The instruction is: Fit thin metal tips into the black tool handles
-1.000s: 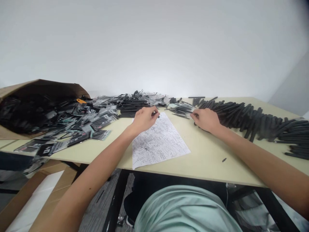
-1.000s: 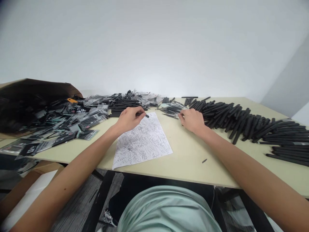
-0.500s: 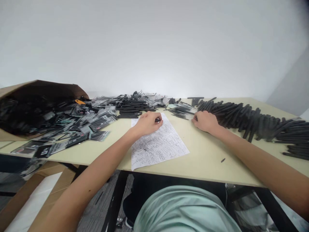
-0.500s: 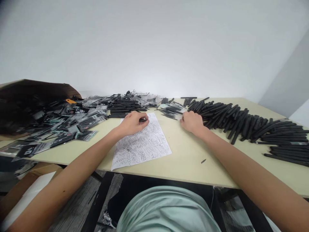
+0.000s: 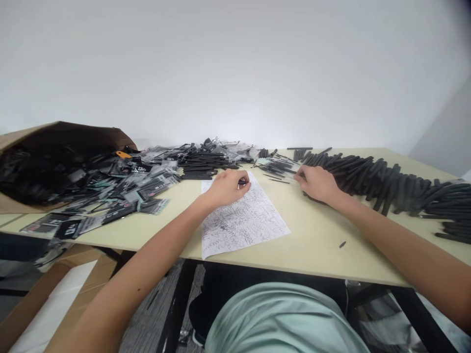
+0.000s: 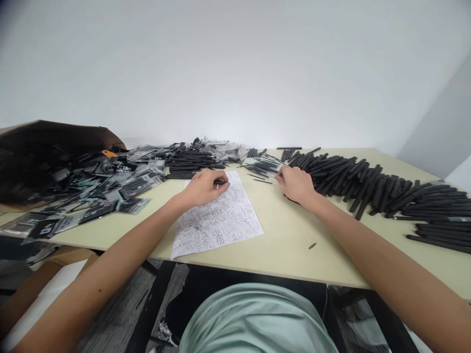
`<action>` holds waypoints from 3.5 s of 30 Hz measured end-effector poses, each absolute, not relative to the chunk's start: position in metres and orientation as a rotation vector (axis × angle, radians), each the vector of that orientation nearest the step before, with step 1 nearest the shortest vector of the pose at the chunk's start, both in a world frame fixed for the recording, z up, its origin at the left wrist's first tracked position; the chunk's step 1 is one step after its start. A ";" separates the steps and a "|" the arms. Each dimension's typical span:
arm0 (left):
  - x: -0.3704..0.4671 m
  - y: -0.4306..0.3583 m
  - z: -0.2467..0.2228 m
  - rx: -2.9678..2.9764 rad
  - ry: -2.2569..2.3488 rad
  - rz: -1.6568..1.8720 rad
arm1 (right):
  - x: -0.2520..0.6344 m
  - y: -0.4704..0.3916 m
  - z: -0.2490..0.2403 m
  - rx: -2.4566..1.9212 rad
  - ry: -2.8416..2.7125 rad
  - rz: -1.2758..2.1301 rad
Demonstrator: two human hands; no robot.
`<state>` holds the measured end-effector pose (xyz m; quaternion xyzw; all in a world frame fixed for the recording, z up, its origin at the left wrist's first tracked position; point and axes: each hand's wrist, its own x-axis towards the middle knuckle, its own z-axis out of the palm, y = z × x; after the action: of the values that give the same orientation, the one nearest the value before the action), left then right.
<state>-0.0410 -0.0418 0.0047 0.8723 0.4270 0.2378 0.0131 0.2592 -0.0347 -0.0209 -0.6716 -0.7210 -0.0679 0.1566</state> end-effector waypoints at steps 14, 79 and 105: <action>-0.036 -0.048 0.020 2.226 0.874 1.464 | 0.231 -0.068 -0.006 -1.237 -2.016 -0.075; -0.049 -0.040 0.017 2.687 0.981 0.992 | 0.242 -0.067 -0.013 -1.159 -2.010 -0.043; -0.040 -0.049 0.016 2.811 0.800 0.817 | 0.224 -0.076 -0.015 -1.066 -2.256 0.214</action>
<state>-0.0400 -0.0494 0.0159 0.9250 0.2633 0.2688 0.0536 0.2244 -0.0764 -0.0153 -0.4042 -0.8554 0.0813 0.3135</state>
